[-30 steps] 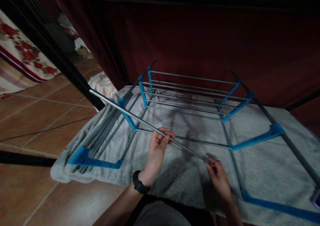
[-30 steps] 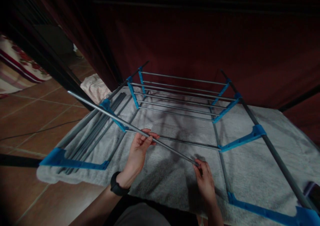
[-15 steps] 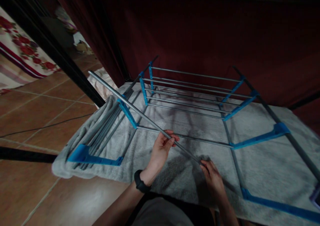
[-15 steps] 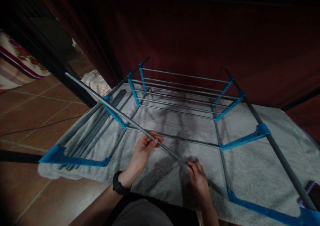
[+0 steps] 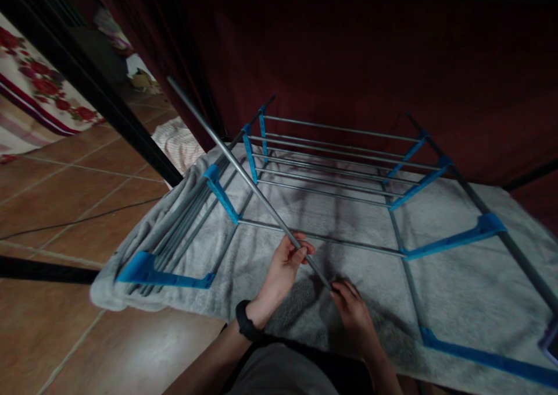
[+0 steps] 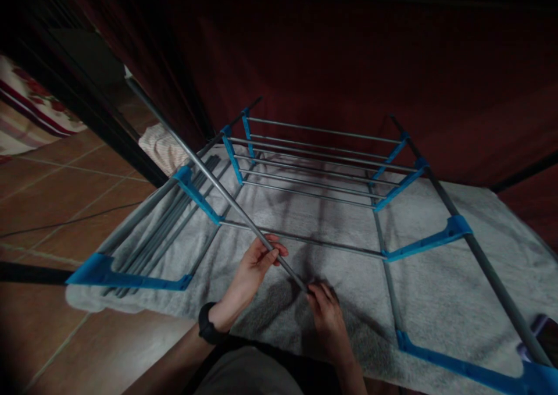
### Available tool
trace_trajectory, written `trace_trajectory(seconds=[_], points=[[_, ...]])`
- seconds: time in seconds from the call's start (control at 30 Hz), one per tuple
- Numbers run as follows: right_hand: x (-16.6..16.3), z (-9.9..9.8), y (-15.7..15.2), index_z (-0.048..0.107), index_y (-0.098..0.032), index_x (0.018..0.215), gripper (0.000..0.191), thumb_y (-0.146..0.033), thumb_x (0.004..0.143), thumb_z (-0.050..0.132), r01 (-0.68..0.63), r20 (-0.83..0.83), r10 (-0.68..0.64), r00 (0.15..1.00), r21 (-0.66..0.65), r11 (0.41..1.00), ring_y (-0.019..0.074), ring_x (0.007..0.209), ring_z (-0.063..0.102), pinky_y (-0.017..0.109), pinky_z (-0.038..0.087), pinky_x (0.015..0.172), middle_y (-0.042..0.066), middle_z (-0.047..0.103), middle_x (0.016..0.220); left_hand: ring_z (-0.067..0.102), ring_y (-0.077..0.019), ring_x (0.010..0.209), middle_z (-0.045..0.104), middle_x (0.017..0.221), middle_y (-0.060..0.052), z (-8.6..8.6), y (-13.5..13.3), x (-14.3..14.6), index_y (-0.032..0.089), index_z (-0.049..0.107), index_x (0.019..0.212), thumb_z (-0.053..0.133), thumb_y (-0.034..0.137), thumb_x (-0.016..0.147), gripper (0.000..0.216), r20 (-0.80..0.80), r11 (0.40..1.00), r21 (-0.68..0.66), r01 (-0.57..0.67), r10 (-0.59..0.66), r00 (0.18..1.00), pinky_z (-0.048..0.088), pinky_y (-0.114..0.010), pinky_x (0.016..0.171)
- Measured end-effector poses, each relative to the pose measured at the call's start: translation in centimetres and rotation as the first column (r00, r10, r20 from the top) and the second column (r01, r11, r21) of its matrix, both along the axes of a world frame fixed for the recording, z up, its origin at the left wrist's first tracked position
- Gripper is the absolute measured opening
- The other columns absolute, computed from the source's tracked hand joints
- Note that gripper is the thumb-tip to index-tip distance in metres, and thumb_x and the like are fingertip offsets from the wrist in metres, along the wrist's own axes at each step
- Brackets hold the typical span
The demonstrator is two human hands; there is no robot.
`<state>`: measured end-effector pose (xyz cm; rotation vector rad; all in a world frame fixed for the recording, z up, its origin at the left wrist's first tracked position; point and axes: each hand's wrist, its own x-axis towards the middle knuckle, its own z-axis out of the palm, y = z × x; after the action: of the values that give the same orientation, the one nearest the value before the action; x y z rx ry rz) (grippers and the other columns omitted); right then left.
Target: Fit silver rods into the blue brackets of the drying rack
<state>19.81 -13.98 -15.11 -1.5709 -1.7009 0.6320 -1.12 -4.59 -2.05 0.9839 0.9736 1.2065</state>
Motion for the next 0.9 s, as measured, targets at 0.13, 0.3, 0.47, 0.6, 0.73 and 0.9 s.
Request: trace_trajectory(seconds=[0.13, 0.3, 0.47, 0.6, 0.73, 0.9], points=[[-0.6, 0.3, 0.2, 0.072, -0.027, 0.108, 0.024, -0.040, 0.101, 0.053, -0.012, -0.031, 0.013, 0.999, 0.013, 1.000, 0.0264, 0.098, 0.073, 0.040, 0.061, 0.085, 0.009, 0.075, 0.102, 0.068, -0.0190, 0.088, 0.072, 0.091, -0.005, -0.3, -0.2, 0.1, 0.020, 0.060, 0.112, 0.068, 0.032, 0.088, 0.028, -0.023, 1.000, -0.011, 0.023, -0.023, 0.999, 0.048, -0.030, 0.073], [-2.0, 0.7, 0.1, 0.070, -0.027, 0.106, 0.019, -0.039, 0.100, 0.056, -0.053, -0.086, 0.054, 0.995, 0.020, 0.998, 0.0255, 0.095, 0.073, 0.039, 0.062, 0.082, 0.009, 0.074, 0.099, 0.068, -0.0190, 0.087, 0.071, 0.089, -0.004, -0.6, -0.7, 0.4, 0.022, 0.058, 0.111, 0.065, 0.033, 0.091, 0.024, -0.067, 0.998, -0.019, 0.057, -0.058, 0.996, 0.049, -0.032, 0.079], [-4.3, 1.0, -0.1, 0.066, -0.028, 0.106, 0.015, -0.036, 0.099, 0.056, -0.104, -0.157, 0.095, 0.983, -0.050, 0.993, 0.0240, 0.086, 0.073, 0.038, 0.062, 0.075, 0.008, 0.075, 0.095, 0.068, -0.0186, 0.090, 0.071, 0.092, -0.003, -1.2, -1.9, 1.0, 0.023, 0.059, 0.111, 0.062, 0.035, 0.093, 0.022, -0.114, 0.997, 0.000, 0.073, -0.073, 0.991, 0.050, -0.035, 0.090], [-6.1, 1.5, 0.0, 0.067, -0.026, 0.100, 0.014, -0.036, 0.095, 0.059, -0.114, -0.186, 0.093, 0.978, -0.106, 0.988, 0.0239, 0.084, 0.072, 0.038, 0.060, 0.077, 0.007, 0.074, 0.091, 0.066, -0.0180, 0.086, 0.068, 0.087, -0.003, -1.7, -2.6, 1.1, 0.022, 0.060, 0.111, 0.059, 0.039, 0.095, 0.023, -0.123, 0.992, -0.033, 0.118, -0.121, 0.985, 0.051, -0.034, 0.086], [-6.7, 2.2, 0.3, 0.069, -0.028, 0.105, 0.017, -0.036, 0.097, 0.057, -0.175, -0.296, 0.129, 0.946, -0.136, 0.975, 0.0246, 0.092, 0.073, 0.038, 0.059, 0.084, 0.007, 0.076, 0.097, 0.061, -0.0159, 0.075, 0.063, 0.081, -0.001, -1.6, -2.7, 0.7, 0.022, 0.062, 0.115, 0.059, 0.041, 0.095, 0.028, -0.172, 0.992, -0.028, 0.125, -0.128, 0.977, 0.050, -0.030, 0.076], [-5.4, 2.4, 1.0, 0.071, -0.029, 0.110, 0.023, -0.041, 0.099, 0.055, -0.099, -0.369, 0.051, 0.928, -0.111, 0.989, 0.0255, 0.100, 0.073, 0.041, 0.058, 0.091, 0.009, 0.077, 0.105, 0.061, -0.0172, 0.074, 0.065, 0.082, -0.001, -1.7, -2.1, -1.1, 0.022, 0.065, 0.122, 0.058, 0.048, 0.093, 0.040, -0.326, 0.994, -0.012, 0.106, -0.104, 0.940, 0.052, -0.030, 0.073]])
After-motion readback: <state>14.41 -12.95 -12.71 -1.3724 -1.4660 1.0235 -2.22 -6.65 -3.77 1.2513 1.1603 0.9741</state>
